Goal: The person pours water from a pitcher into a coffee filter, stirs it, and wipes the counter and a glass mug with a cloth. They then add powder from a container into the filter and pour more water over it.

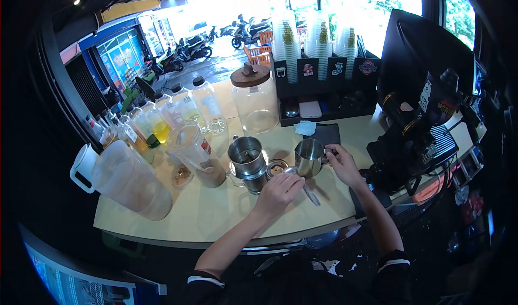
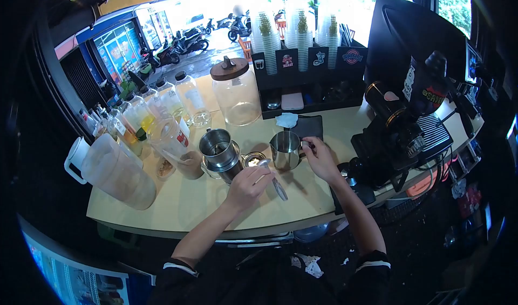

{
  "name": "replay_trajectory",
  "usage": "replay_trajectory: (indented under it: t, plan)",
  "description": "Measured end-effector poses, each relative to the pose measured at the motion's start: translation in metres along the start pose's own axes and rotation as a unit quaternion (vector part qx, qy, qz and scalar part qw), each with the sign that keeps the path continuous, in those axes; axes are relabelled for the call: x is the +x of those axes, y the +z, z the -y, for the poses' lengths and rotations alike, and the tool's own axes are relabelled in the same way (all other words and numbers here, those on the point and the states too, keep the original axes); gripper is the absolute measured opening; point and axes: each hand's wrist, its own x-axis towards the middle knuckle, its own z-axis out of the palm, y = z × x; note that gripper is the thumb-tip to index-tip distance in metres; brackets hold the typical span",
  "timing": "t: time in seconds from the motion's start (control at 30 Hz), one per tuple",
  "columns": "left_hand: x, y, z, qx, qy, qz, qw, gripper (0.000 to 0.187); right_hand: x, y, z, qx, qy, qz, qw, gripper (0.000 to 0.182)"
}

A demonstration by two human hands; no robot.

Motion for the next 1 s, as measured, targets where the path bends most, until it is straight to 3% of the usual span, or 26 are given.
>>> replay_trajectory:
  t: [0.13,0.23,0.43,0.6,0.67,0.83,1.0]
  plan:
    - [-0.017,0.011,0.007,0.000,-0.049,0.063,0.997,0.022,0.002,0.001,-0.012,0.072,0.055,0.035,0.995,0.018]
    - [-0.024,0.017,0.011,0.004,-0.042,0.079,0.996,0.024,0.000,0.001,-0.015,0.142,0.027,0.076,0.987,0.020]
    - [-0.028,0.031,0.013,0.011,-0.059,0.134,0.989,0.018,-0.008,0.006,-0.008,0.163,0.055,0.130,0.976,0.024]
    - [-0.032,0.032,0.015,0.020,-0.065,0.166,0.984,0.016,-0.015,0.008,-0.003,0.168,0.042,0.087,0.981,0.021]
    - [-0.032,0.033,0.016,0.027,-0.063,0.170,0.983,0.017,-0.016,0.011,0.001,0.228,0.007,0.016,0.974,0.019]
    - [-0.024,0.021,0.011,0.009,-0.100,0.173,0.980,0.027,-0.014,-0.004,0.019,0.250,-0.007,-0.014,0.968,0.017]
    - [-0.007,-0.014,-0.006,-0.048,-0.091,0.138,0.985,0.030,-0.016,-0.023,0.087,0.275,-0.053,-0.034,0.959,0.016]
